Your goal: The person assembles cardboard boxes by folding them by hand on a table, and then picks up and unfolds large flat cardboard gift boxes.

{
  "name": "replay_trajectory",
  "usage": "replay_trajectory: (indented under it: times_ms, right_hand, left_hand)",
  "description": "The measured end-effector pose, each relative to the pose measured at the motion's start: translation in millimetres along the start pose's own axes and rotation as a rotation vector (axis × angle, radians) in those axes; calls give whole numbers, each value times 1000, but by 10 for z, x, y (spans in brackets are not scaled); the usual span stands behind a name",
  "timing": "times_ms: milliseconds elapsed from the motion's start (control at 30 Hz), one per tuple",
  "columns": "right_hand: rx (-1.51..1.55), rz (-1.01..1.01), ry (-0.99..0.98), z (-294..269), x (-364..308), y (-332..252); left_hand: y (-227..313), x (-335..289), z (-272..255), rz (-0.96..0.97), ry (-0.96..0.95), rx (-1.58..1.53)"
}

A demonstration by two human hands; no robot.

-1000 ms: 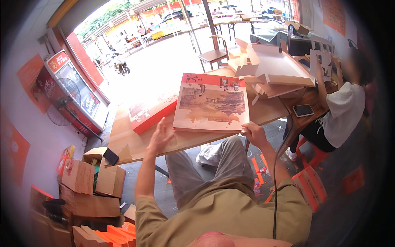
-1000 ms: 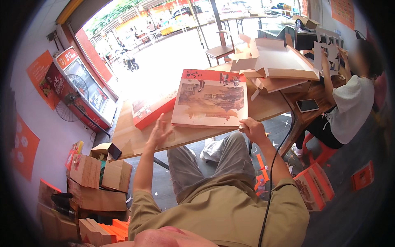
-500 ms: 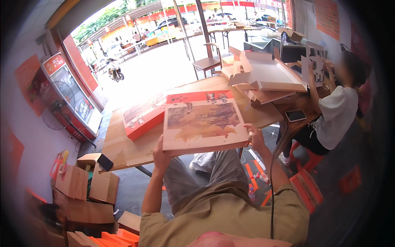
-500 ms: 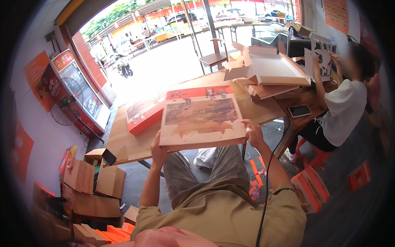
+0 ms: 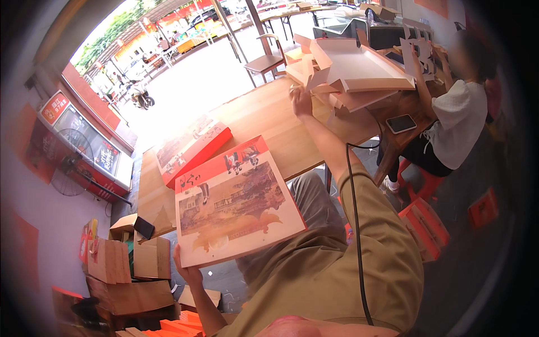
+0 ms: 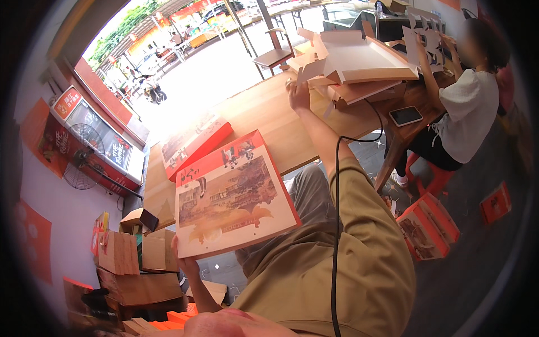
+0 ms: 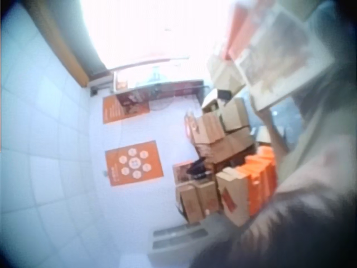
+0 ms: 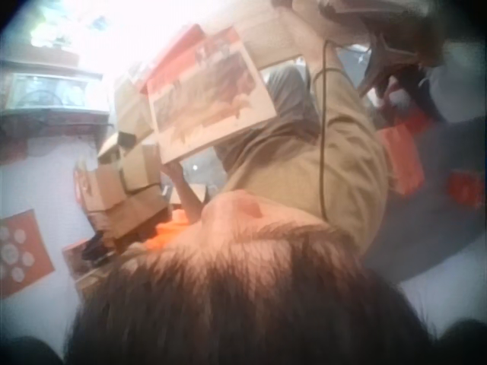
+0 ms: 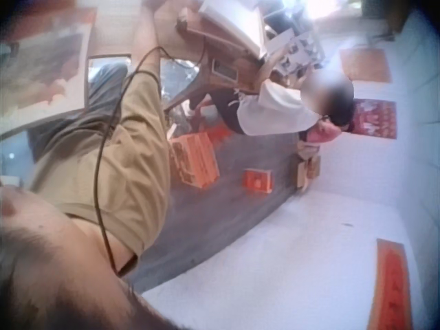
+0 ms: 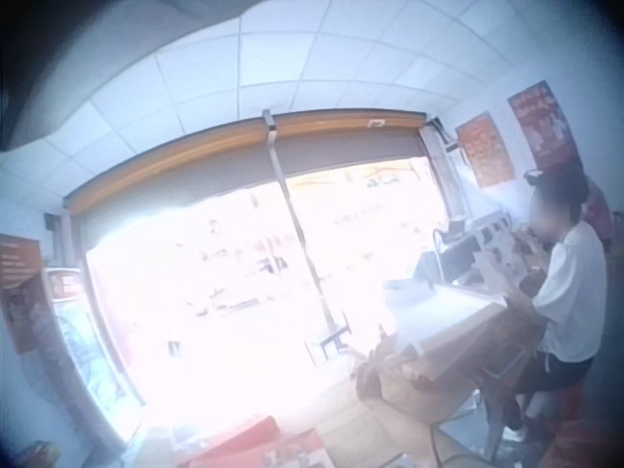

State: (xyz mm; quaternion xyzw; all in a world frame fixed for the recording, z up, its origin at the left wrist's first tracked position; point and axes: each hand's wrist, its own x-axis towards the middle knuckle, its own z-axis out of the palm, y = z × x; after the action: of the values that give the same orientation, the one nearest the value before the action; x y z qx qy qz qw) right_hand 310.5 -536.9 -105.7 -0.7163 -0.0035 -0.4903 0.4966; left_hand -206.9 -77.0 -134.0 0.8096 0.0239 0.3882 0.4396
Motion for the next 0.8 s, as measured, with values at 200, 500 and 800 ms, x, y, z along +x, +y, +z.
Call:
replay_trajectory:
  times_ms: [200,500,800]
  right_hand:
    - [-464,-84,-780,-389,-437,162]
    - [-439,-270,-706,-968,-628,-224]
    - [496,485,-920,-1986,-1854,-1200]
  left_hand:
    - [92,-306,42,-66,20,-34]
    - [50,-156,259,-25,-28,19]
    - [-39,-267,408,57,-38,125]
